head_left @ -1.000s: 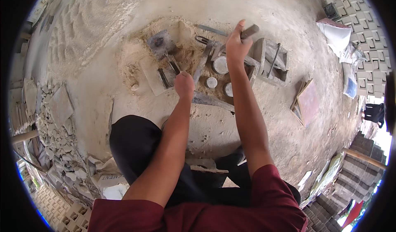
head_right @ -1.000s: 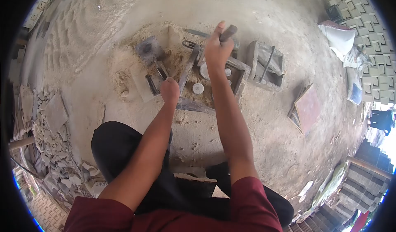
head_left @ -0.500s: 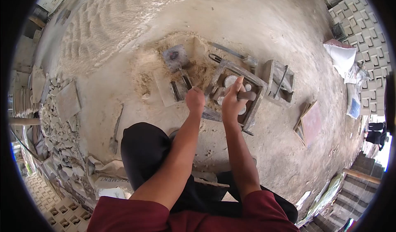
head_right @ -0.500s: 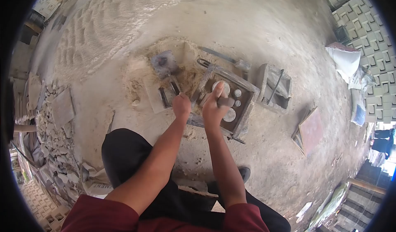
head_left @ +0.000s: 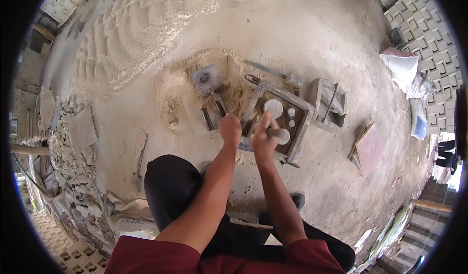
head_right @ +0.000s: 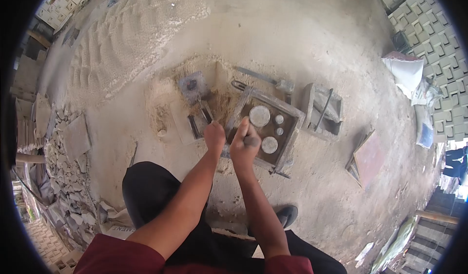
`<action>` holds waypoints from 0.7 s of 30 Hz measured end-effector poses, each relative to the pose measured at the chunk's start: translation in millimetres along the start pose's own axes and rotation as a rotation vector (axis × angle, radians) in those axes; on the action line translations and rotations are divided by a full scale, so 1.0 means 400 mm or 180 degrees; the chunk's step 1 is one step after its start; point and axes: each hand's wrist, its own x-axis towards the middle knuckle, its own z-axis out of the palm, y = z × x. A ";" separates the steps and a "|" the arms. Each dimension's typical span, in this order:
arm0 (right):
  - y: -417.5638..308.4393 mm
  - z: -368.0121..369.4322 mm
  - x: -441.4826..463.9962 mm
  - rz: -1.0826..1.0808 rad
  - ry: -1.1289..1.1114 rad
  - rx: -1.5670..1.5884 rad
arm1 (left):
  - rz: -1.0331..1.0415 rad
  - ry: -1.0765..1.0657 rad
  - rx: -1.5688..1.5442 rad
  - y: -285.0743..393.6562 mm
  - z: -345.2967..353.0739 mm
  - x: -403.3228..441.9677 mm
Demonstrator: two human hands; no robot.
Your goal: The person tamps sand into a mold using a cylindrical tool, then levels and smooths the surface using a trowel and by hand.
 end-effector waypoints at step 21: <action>-0.066 -0.038 0.005 -0.0248 -0.0687 0.0020 | 0.0007 0.0065 -0.0113 0.007 -0.007 -0.006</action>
